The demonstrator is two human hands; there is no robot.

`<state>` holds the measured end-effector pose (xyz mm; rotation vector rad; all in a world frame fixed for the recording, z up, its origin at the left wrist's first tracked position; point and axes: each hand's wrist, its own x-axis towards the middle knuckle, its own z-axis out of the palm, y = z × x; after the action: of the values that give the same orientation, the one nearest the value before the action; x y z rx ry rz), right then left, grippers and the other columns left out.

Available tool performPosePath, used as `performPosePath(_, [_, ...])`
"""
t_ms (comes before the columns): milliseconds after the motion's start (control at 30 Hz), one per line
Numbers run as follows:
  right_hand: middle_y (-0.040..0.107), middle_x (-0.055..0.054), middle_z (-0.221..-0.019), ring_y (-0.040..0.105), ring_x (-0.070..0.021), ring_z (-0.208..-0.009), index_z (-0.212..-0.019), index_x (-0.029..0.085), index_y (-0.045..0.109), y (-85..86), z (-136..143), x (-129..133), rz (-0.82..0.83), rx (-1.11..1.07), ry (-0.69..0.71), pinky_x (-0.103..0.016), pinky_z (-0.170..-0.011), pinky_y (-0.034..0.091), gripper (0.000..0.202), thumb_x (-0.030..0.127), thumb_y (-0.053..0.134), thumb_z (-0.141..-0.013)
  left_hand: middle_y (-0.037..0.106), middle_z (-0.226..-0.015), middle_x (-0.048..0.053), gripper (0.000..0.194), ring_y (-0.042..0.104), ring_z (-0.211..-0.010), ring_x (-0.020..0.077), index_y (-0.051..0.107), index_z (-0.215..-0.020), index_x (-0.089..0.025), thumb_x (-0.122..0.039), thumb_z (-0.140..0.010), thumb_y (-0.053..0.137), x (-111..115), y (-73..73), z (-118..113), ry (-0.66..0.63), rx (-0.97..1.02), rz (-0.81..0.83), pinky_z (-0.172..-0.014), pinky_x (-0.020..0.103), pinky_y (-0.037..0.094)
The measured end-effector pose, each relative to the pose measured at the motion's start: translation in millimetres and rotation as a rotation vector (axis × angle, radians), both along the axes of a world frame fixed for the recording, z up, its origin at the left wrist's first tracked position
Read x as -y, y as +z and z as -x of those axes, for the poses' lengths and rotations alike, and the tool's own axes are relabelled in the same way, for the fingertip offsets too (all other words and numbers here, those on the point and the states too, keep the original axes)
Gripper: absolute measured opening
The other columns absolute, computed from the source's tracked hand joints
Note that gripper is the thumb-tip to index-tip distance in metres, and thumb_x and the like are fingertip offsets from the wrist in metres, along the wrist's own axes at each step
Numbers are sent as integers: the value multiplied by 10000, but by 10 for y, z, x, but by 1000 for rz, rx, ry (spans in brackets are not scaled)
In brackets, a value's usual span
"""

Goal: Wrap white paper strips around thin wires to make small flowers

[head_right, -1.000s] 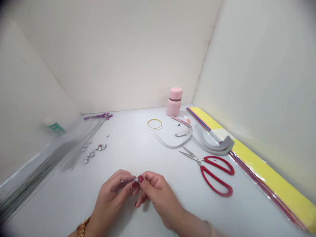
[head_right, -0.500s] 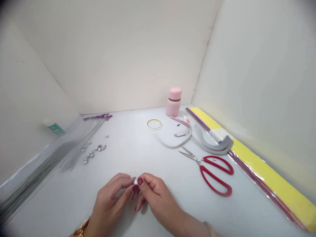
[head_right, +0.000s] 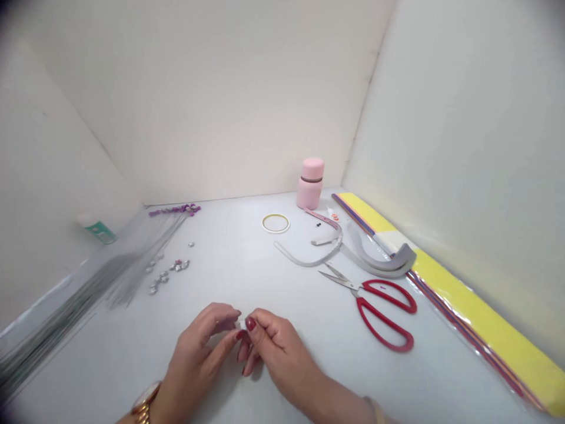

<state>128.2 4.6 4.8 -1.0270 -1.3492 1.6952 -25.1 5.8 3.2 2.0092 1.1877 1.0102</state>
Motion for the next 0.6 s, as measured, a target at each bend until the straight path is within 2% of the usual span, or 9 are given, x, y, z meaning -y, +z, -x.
performPosePath(233, [515, 15, -588, 521, -97, -503, -676, 161, 456, -16, -3, 10, 1, 24, 7, -221, -524, 413, 350, 447, 369, -857, 499, -703, 22, 206, 472, -670, 149, 465, -716, -187, -116, -864, 341, 29, -28, -13, -92, -235, -104, -603, 262, 397])
performPosePath(400, [481, 24, -572, 498, -96, -504, -667, 166, 433, 0, -26, 32, -51, 69, 33, -220, -521, 397, 348, 431, 341, -872, 495, -709, 24, 205, 455, -670, 144, 462, -724, -182, -86, -856, 338, 29, -22, 3, -149, -203, -129, -610, 257, 391])
performPosePath(600, [412, 52, -536, 473, -84, -470, -648, 180, 384, -19, -37, 51, -64, 69, 61, -207, -502, 375, 340, 426, 331, -878, 500, -789, 55, 177, 455, -721, 167, 481, -871, -171, -74, -838, 336, 52, -42, 20, -201, -180, -138, -644, 287, 404])
